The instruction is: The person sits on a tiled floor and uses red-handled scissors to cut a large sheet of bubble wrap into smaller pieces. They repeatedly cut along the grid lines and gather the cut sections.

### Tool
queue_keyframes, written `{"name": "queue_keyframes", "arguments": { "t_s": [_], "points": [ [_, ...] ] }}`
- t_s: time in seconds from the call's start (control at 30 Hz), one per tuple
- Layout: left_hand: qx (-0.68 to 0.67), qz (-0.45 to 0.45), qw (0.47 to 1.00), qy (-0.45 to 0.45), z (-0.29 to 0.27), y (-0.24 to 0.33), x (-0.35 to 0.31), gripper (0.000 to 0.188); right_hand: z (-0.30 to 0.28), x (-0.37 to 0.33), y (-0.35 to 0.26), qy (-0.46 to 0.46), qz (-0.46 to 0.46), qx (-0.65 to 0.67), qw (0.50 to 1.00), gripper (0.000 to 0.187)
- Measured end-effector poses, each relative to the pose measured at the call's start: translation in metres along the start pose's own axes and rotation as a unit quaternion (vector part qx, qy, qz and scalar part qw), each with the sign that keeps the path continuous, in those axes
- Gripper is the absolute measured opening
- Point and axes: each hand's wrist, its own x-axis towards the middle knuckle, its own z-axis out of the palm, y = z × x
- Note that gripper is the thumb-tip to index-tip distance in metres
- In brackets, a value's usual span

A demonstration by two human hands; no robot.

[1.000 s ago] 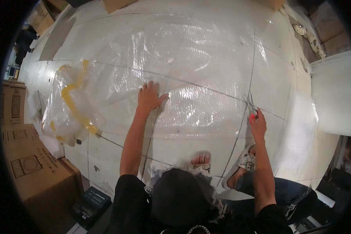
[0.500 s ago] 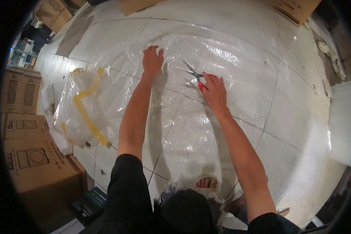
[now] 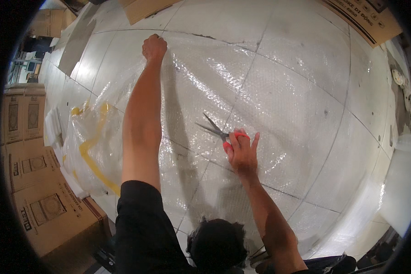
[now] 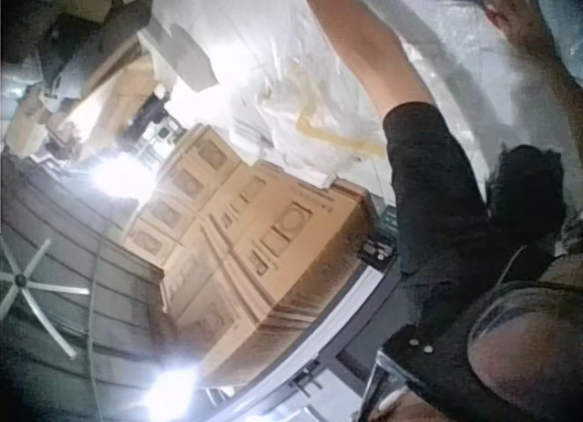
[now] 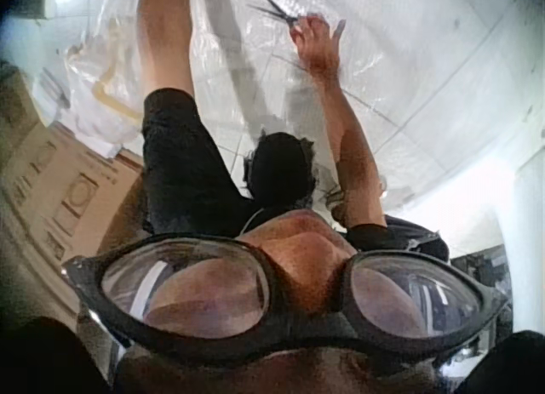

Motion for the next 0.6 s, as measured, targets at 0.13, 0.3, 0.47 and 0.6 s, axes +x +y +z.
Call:
{"name": "queue_keyframes", "arguments": {
  "t_s": [0.13,0.3,0.47,0.6],
  "points": [
    [-0.061,0.021,0.998,0.028,0.049,0.008,0.012,0.046,0.004,0.001,-0.005,-0.016,0.003,0.019,1.0,0.051],
    [-0.125,0.296,0.947,-0.012,0.07,0.095,-0.08,0.059,0.006,0.003,0.009,0.007,0.013,0.027,1.0,0.055],
    [-0.064,0.362,0.929,-0.034,0.076,0.091,-0.086,0.072,0.01,0.002,-0.006,0.006,0.005,0.025,1.0,0.057],
    [-0.177,0.344,0.922,0.005,0.02,0.055,-0.105,0.062,0.007,0.003,-0.017,0.001,0.004,0.011,1.0,0.054]
  ]
}}
